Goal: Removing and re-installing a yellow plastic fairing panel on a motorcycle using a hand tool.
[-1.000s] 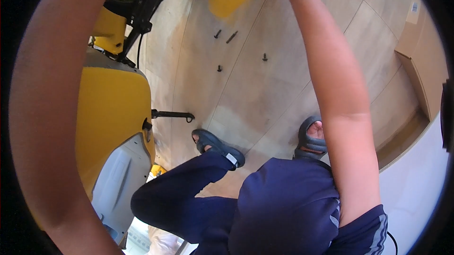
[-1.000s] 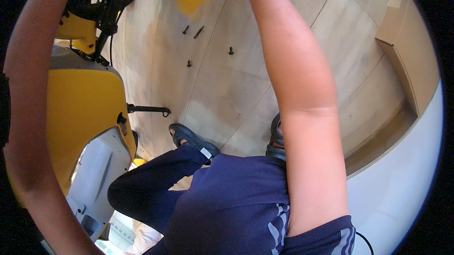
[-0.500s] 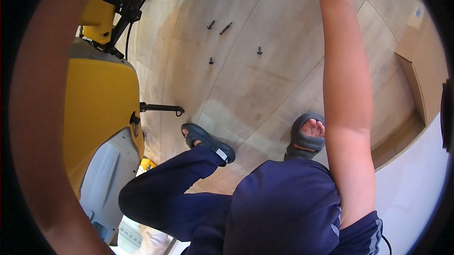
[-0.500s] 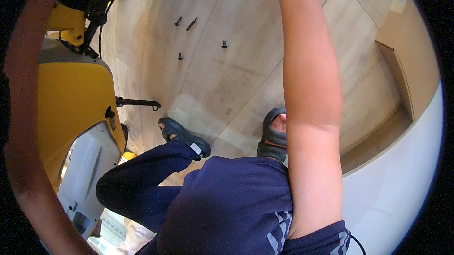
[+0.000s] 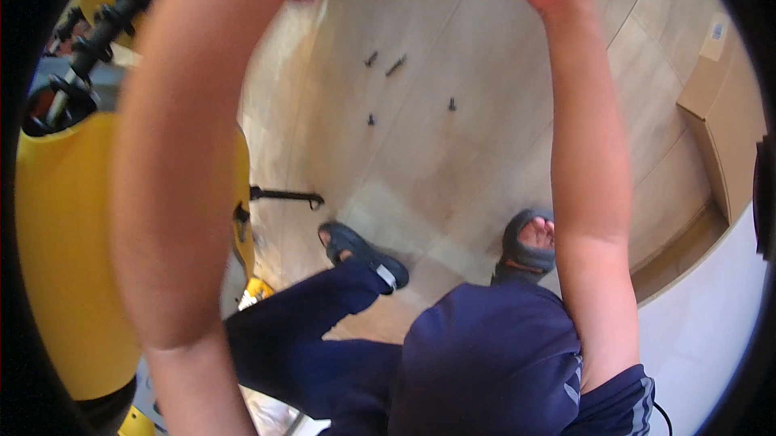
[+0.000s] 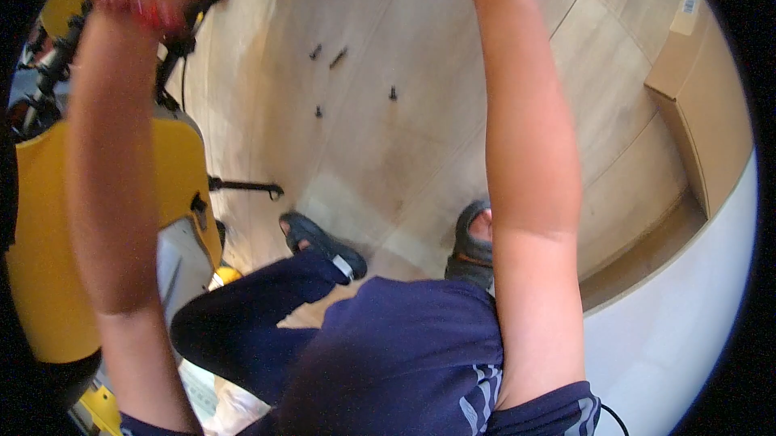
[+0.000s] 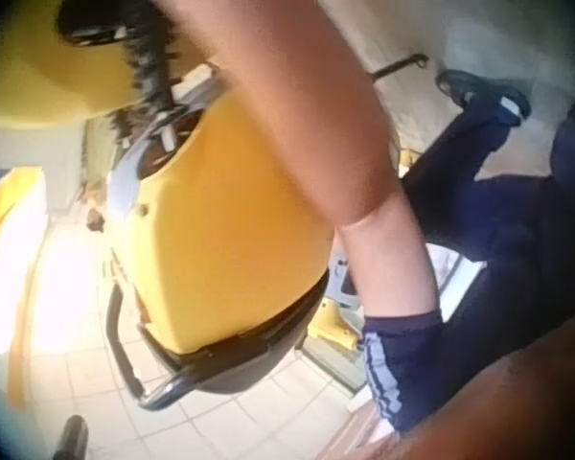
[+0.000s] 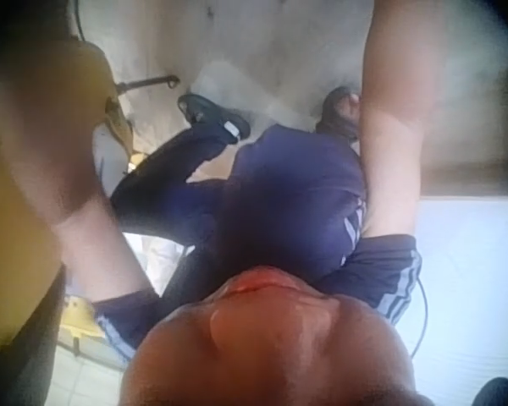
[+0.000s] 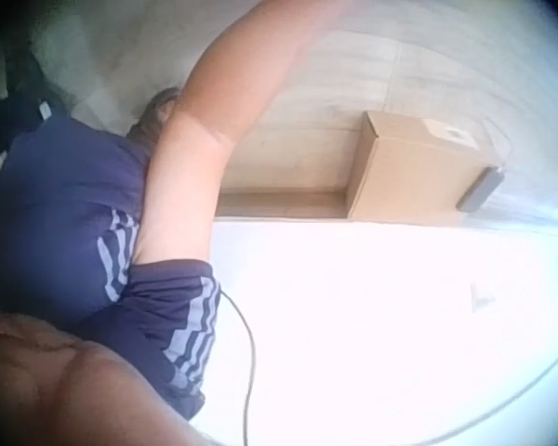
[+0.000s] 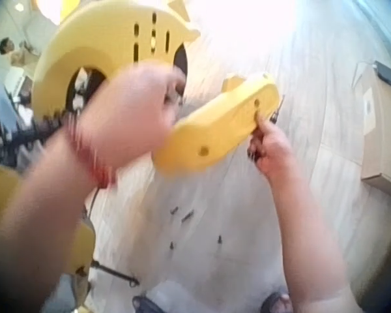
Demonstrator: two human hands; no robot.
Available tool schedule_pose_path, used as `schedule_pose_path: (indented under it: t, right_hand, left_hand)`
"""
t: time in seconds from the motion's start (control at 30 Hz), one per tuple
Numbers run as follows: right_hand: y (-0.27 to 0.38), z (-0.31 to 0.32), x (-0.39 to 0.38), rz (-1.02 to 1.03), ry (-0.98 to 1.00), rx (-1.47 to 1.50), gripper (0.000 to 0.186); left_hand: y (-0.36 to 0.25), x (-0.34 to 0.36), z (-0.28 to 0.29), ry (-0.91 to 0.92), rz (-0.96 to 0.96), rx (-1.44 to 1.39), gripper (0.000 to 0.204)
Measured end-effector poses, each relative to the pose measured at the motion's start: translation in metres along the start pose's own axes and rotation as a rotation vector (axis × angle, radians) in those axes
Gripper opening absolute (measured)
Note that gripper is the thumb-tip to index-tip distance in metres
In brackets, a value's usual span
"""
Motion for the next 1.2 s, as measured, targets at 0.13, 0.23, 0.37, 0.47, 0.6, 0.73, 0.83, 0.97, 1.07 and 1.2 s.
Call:
schedule_pose_path:
  t: [0.13, 0.23, 0.37, 0.47, 0.6, 0.73, 0.83, 0.97, 1.07, 1.2]
  right_hand:
    - [-0.012, -0.004, -0.016, -0.14, 0.018, -0.031, 0.027]
    - [-0.017, -0.025, -0.038, -0.147, -0.012, -0.091, 0.029]
    - [-0.026, -0.048, -0.052, -0.191, 0.109, -0.098, 0.028]
    - [-0.039, -0.086, -0.061, -0.271, 0.212, -0.055, 0.031]
    - [-0.062, -0.106, -0.058, -0.338, 0.266, -0.158, 0.035]
    - [-0.072, -0.134, -0.056, -0.296, 0.29, -0.13, 0.038]
    - [-0.082, -0.145, -0.055, -0.315, 0.291, -0.136, 0.039]
    - [-0.095, -0.15, -0.059, -0.345, 0.273, -0.144, 0.038]
    - [-0.104, -0.148, -0.057, -0.357, 0.284, -0.108, 0.037]
    - [-0.091, -0.16, -0.061, -0.301, 0.352, -0.104, 0.042]
  left_hand:
    - [-0.004, -0.045, -0.04, -0.34, 0.037, -0.427, 0.036]
    - [0.004, -0.065, -0.07, -0.149, 0.18, -0.652, 0.051]
    - [0.018, -0.082, -0.084, 0.064, 0.369, -0.958, 0.049]
    - [0.042, -0.105, -0.075, -0.019, 0.362, -0.951, 0.042]
    - [0.062, -0.122, -0.067, -0.11, 0.433, -0.879, 0.04]
    - [0.075, -0.129, -0.063, -0.114, 0.471, -0.79, 0.04]
    - [0.084, -0.133, -0.064, -0.137, 0.591, -0.9, 0.04]
    - [0.082, -0.141, -0.059, -0.093, 0.605, -0.624, 0.037]
    - [0.074, -0.138, -0.057, -0.074, 0.563, -0.521, 0.035]
    - [0.076, -0.14, -0.043, -0.115, 0.515, -0.324, 0.036]
Point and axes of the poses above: each hand's wrist, its own x-axis towards the middle knuckle, its own z-axis out of the back of the hand, y = z × x, the point moved 9 cm from there along x, towards the middle knuckle, and after that the axes turned 8 degrees about x, right-handed, at the moved point
